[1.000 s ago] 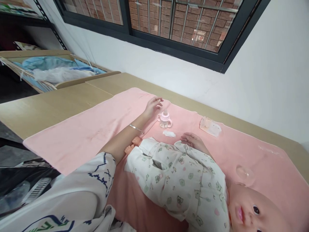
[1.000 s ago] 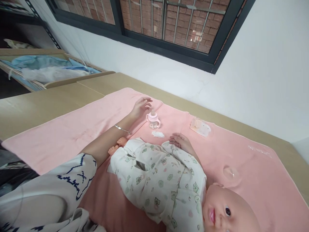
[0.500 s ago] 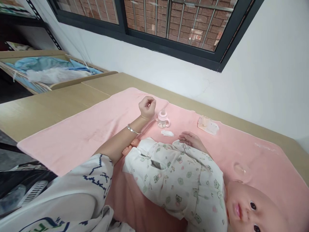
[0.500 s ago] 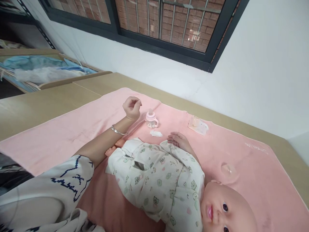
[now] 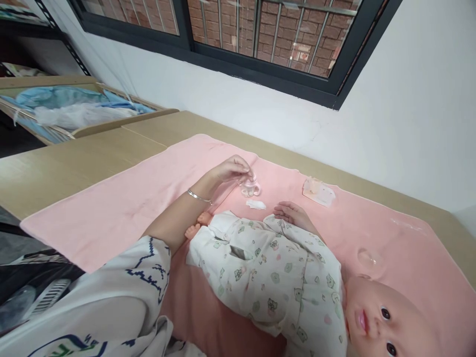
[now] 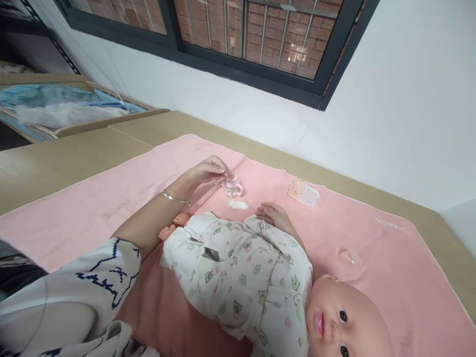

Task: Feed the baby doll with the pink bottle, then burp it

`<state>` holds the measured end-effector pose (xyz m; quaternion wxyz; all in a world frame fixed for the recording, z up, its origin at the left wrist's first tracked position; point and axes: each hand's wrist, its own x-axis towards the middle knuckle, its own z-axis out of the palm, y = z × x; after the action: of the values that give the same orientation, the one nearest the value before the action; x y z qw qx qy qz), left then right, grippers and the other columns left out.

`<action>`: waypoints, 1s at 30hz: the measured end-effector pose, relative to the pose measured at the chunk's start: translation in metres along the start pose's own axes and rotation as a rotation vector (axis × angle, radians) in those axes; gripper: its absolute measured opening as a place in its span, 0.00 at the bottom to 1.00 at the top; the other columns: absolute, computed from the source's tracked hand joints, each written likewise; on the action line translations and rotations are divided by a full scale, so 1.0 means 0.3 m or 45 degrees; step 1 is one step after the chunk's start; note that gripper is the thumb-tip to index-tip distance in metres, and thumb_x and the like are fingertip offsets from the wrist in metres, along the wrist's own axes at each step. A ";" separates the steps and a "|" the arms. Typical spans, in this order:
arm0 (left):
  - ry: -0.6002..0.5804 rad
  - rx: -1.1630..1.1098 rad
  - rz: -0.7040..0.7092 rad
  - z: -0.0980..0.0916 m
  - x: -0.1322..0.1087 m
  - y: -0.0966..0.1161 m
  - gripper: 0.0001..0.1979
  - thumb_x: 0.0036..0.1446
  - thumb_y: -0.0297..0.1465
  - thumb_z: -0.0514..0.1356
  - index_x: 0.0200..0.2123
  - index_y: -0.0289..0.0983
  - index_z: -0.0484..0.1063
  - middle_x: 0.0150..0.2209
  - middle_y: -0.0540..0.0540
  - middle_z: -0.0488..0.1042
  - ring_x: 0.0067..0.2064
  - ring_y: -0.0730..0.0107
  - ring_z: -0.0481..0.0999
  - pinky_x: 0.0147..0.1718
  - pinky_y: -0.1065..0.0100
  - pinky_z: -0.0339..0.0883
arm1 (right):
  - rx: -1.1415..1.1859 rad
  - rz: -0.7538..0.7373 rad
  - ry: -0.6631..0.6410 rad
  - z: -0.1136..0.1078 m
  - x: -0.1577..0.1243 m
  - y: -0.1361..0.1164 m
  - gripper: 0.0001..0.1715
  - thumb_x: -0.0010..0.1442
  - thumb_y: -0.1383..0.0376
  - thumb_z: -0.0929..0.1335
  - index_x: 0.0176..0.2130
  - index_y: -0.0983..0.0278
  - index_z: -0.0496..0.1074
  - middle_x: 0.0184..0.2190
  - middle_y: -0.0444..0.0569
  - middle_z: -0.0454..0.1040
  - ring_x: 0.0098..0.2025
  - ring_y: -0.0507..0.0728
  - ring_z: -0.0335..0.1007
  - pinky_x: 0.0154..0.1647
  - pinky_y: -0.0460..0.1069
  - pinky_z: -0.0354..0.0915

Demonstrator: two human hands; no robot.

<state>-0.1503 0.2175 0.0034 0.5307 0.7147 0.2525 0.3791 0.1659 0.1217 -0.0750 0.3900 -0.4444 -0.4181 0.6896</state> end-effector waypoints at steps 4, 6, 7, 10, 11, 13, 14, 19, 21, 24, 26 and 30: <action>-0.505 -0.066 -0.173 0.013 -0.021 0.075 0.33 0.34 0.58 0.72 0.31 0.34 0.84 0.33 0.29 0.83 0.29 0.46 0.83 0.32 0.52 0.74 | -0.014 -0.013 -0.043 -0.005 -0.004 0.004 0.24 0.47 0.57 0.79 0.46 0.49 0.77 0.48 0.52 0.79 0.53 0.64 0.76 0.63 0.62 0.67; -0.682 -0.055 -0.231 0.020 -0.024 0.098 0.36 0.33 0.58 0.73 0.37 0.34 0.85 0.40 0.28 0.84 0.40 0.38 0.84 0.39 0.51 0.76 | -0.020 -0.009 -0.038 -0.008 -0.001 0.006 0.23 0.48 0.56 0.79 0.45 0.50 0.77 0.49 0.52 0.79 0.52 0.63 0.76 0.63 0.61 0.67; -0.741 -0.043 -0.247 0.024 -0.022 0.105 0.37 0.34 0.58 0.73 0.40 0.35 0.85 0.43 0.28 0.83 0.45 0.37 0.83 0.43 0.51 0.76 | -0.022 -0.005 -0.030 -0.009 0.002 0.007 0.23 0.49 0.55 0.78 0.45 0.51 0.77 0.49 0.52 0.79 0.52 0.63 0.76 0.62 0.61 0.68; -0.823 0.030 -0.272 0.031 -0.009 0.111 0.37 0.42 0.55 0.72 0.52 0.38 0.81 0.54 0.33 0.80 0.59 0.40 0.77 0.56 0.53 0.71 | -0.023 -0.005 -0.008 -0.011 0.004 0.009 0.23 0.49 0.55 0.78 0.45 0.53 0.77 0.47 0.51 0.80 0.53 0.63 0.76 0.62 0.60 0.68; -0.831 0.071 -0.280 0.032 -0.004 0.108 0.36 0.45 0.52 0.72 0.55 0.40 0.78 0.58 0.35 0.78 0.62 0.42 0.74 0.58 0.55 0.69 | -0.023 -0.009 -0.012 -0.011 0.003 0.009 0.23 0.49 0.55 0.78 0.45 0.53 0.77 0.47 0.51 0.80 0.53 0.62 0.76 0.62 0.60 0.68; -0.829 0.181 -0.294 0.037 0.006 0.096 0.34 0.50 0.46 0.71 0.59 0.42 0.75 0.62 0.39 0.74 0.66 0.48 0.69 0.63 0.58 0.63 | -0.025 -0.019 -0.033 -0.010 -0.001 0.007 0.24 0.49 0.55 0.78 0.46 0.51 0.77 0.48 0.50 0.80 0.53 0.62 0.76 0.61 0.59 0.68; -0.825 0.245 -0.298 0.041 0.010 0.087 0.34 0.50 0.43 0.72 0.60 0.43 0.74 0.64 0.41 0.72 0.68 0.49 0.67 0.65 0.59 0.60 | -0.027 -0.021 -0.042 -0.008 -0.004 0.005 0.24 0.48 0.56 0.78 0.46 0.51 0.77 0.48 0.50 0.80 0.52 0.61 0.76 0.61 0.59 0.68; -0.867 0.530 -0.350 0.080 0.021 0.020 0.38 0.38 0.33 0.76 0.57 0.42 0.77 0.65 0.44 0.71 0.69 0.48 0.64 0.64 0.59 0.60 | -0.045 -0.007 -0.031 0.004 -0.013 -0.013 0.24 0.48 0.56 0.78 0.46 0.52 0.77 0.49 0.52 0.79 0.51 0.61 0.77 0.60 0.60 0.68; -0.868 0.605 -0.377 0.095 0.020 -0.009 0.36 0.35 0.30 0.74 0.53 0.41 0.79 0.64 0.43 0.72 0.65 0.46 0.69 0.61 0.59 0.64 | -0.051 0.003 -0.028 0.007 -0.015 -0.019 0.25 0.47 0.57 0.78 0.47 0.53 0.77 0.49 0.53 0.79 0.51 0.62 0.77 0.59 0.60 0.68; -0.798 0.675 -0.379 0.100 0.015 -0.043 0.35 0.32 0.26 0.72 0.51 0.42 0.80 0.63 0.43 0.73 0.64 0.44 0.69 0.59 0.59 0.65 | -0.043 0.004 -0.034 0.009 -0.018 -0.022 0.27 0.46 0.57 0.78 0.48 0.51 0.77 0.49 0.53 0.80 0.52 0.62 0.77 0.60 0.61 0.68; -0.725 0.690 -0.361 0.092 0.013 -0.058 0.35 0.31 0.25 0.72 0.49 0.42 0.81 0.63 0.43 0.72 0.65 0.42 0.66 0.59 0.59 0.64 | -0.027 -0.001 -0.041 0.007 -0.017 -0.019 0.26 0.47 0.57 0.79 0.47 0.50 0.77 0.48 0.52 0.80 0.52 0.63 0.76 0.62 0.61 0.67; -0.619 0.593 -0.295 0.062 0.014 -0.078 0.33 0.28 0.24 0.74 0.45 0.41 0.82 0.55 0.43 0.78 0.60 0.43 0.71 0.54 0.61 0.67 | 0.001 0.020 -0.001 0.002 -0.011 -0.011 0.21 0.49 0.57 0.79 0.44 0.54 0.77 0.48 0.53 0.80 0.50 0.62 0.77 0.59 0.58 0.70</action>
<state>-0.1317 0.2175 -0.0205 0.4375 0.8526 0.2778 0.0675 0.1667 0.1196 -0.0708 0.3847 -0.4472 -0.4145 0.6930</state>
